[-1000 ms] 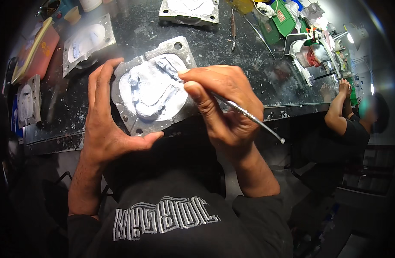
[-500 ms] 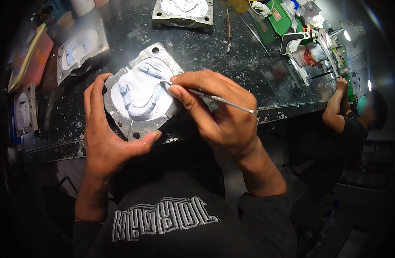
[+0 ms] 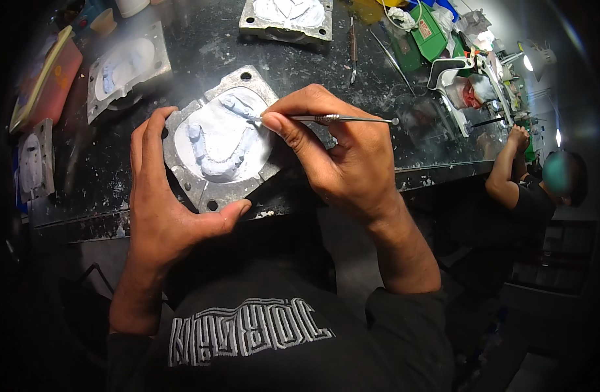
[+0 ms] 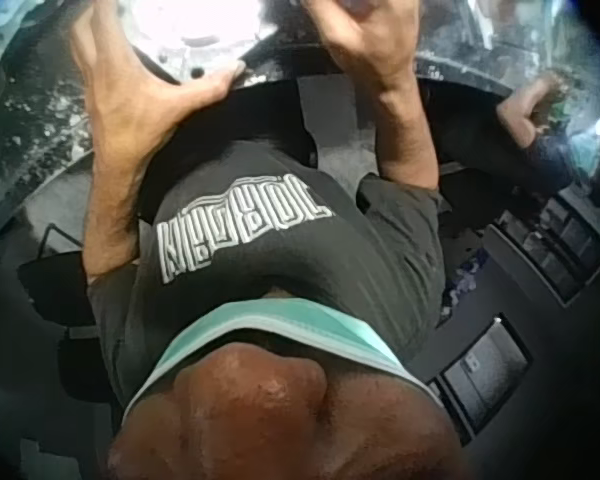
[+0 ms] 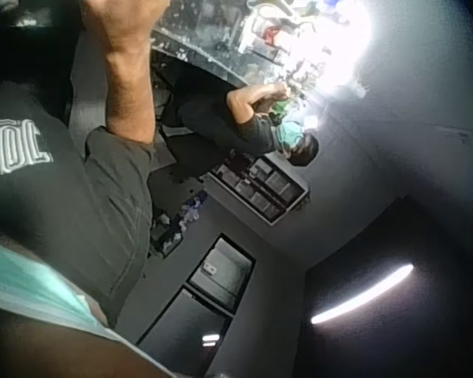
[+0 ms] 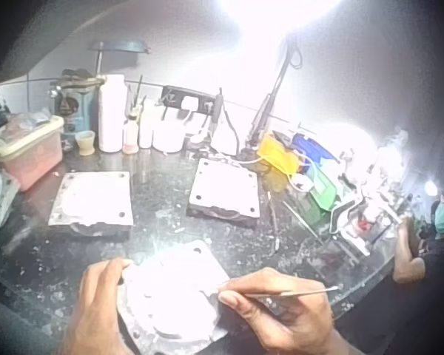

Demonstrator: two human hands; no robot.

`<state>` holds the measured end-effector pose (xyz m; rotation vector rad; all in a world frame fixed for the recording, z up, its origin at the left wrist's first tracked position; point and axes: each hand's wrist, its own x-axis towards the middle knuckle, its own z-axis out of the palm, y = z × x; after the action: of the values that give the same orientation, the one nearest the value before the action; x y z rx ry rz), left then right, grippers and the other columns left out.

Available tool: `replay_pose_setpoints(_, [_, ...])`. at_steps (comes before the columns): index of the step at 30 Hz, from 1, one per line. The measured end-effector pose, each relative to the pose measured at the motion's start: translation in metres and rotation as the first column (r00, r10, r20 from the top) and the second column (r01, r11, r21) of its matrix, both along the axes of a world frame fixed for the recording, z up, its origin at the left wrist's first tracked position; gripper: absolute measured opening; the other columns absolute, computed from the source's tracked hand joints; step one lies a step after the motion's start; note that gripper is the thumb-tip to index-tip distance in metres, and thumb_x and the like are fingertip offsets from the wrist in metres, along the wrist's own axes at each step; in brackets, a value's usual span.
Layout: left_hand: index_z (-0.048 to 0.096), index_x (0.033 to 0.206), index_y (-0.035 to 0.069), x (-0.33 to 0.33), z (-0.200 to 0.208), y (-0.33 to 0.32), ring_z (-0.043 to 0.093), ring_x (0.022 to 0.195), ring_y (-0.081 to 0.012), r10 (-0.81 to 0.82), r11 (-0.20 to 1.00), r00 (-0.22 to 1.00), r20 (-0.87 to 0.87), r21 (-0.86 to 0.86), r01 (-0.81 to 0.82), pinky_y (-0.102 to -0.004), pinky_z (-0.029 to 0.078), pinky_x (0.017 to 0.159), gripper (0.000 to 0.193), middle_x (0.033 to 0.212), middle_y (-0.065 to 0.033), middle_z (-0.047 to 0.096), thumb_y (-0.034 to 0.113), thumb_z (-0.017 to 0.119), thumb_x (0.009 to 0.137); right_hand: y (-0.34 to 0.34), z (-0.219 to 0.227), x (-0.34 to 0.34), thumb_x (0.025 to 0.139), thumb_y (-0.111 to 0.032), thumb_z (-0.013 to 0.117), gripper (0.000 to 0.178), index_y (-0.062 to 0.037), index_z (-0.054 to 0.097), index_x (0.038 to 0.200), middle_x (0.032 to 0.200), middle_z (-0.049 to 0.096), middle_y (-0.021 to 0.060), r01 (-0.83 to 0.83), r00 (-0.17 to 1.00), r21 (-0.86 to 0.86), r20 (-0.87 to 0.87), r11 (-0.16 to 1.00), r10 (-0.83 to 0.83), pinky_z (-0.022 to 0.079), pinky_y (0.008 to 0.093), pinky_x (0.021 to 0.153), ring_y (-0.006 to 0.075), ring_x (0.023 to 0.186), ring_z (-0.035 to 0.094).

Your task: The person cleans a workbench, then uses a sculpting tool to shape white clay inside a square mold. They repeatedly smooth and refine the clay surface with the tool.

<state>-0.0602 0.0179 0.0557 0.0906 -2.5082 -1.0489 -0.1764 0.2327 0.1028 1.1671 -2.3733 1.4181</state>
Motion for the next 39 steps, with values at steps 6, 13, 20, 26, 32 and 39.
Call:
replay_pose_setpoints(6, [0.038,0.156,-0.002,0.000,-0.001,0.000,0.053,0.137,-0.0395,-0.005,1.000,1.000,-0.006,-0.015,0.005,-0.0470,0.045,0.117,0.127,0.148,-0.0226,0.046,0.032,0.102,0.053,-0.001,-0.013,-0.007,0.096,-0.003,0.080,0.007,-0.0003,0.079,0.103,0.094,0.080,0.0086,-0.047,0.998,-0.055,-0.047,0.997,0.045,0.058,0.0289,0.075,0.0168,0.084,0.076])
replay_pose_setpoints(13, [0.037,0.157,-0.003,0.000,0.000,0.000,0.052,0.138,-0.0411,-0.004,1.000,1.000,0.003,-0.015,0.004,-0.0482,0.045,0.118,0.127,0.148,-0.0239,0.045,0.033,0.102,0.053,-0.008,-0.023,-0.008,0.092,-0.001,0.080,0.010,-0.0036,0.079,0.102,0.096,0.080,0.0099,-0.086,0.960,-0.037,-0.270,0.996,0.073,0.060,0.0333,0.074,0.0249,0.082,0.077])
replay_pose_setpoints(20, [0.037,0.156,-0.003,0.000,0.000,0.000,0.052,0.138,-0.0417,-0.007,1.000,1.000,-0.007,-0.025,0.007,-0.0491,0.045,0.117,0.126,0.147,-0.0240,0.045,0.033,0.102,0.054,-0.016,-0.027,-0.013,0.091,-0.001,0.080,0.012,-0.0028,0.076,0.103,0.096,0.080,0.0085,-0.127,0.883,0.000,-0.456,0.992,0.113,0.063,0.0356,0.075,0.0260,0.084,0.079])
replay_pose_setpoints(26, [0.037,0.156,-0.002,0.001,0.000,0.000,0.051,0.138,-0.0424,0.001,0.999,1.000,-0.005,-0.039,-0.002,-0.0504,0.045,0.117,0.126,0.147,-0.0240,0.045,0.033,0.102,0.054,-0.020,-0.035,-0.016,0.090,-0.001,0.082,0.014,-0.0032,0.076,0.103,0.093,0.080,0.0091,-0.149,0.834,-0.021,-0.541,0.989,0.115,0.063,0.0353,0.073,0.0268,0.083,0.079])
replay_pose_setpoints(32, [0.038,0.156,-0.001,0.000,0.000,0.000,0.051,0.138,-0.0425,-0.001,1.000,1.000,-0.003,-0.020,0.001,-0.0506,0.045,0.117,0.125,0.146,-0.0237,0.045,0.033,0.102,0.054,-0.023,-0.034,-0.011,0.091,0.001,0.082,0.013,-0.0008,0.072,0.101,0.092,0.080,0.0114,-0.123,0.864,-0.080,-0.499,0.989,0.067,0.062,0.0347,0.068,0.0266,0.077,0.078])
replay_pose_setpoints(39, [0.039,0.156,0.000,0.000,0.000,0.000,0.051,0.138,-0.0420,0.000,1.000,1.000,-0.018,-0.015,0.000,-0.0502,0.045,0.116,0.124,0.146,-0.0229,0.046,0.033,0.102,0.054,-0.023,-0.035,-0.011,0.093,0.001,0.081,0.012,0.0005,0.071,0.101,0.093,0.079,0.0122,-0.115,0.845,-0.075,-0.531,0.991,0.058,0.061,0.0341,0.066,0.0264,0.075,0.077])
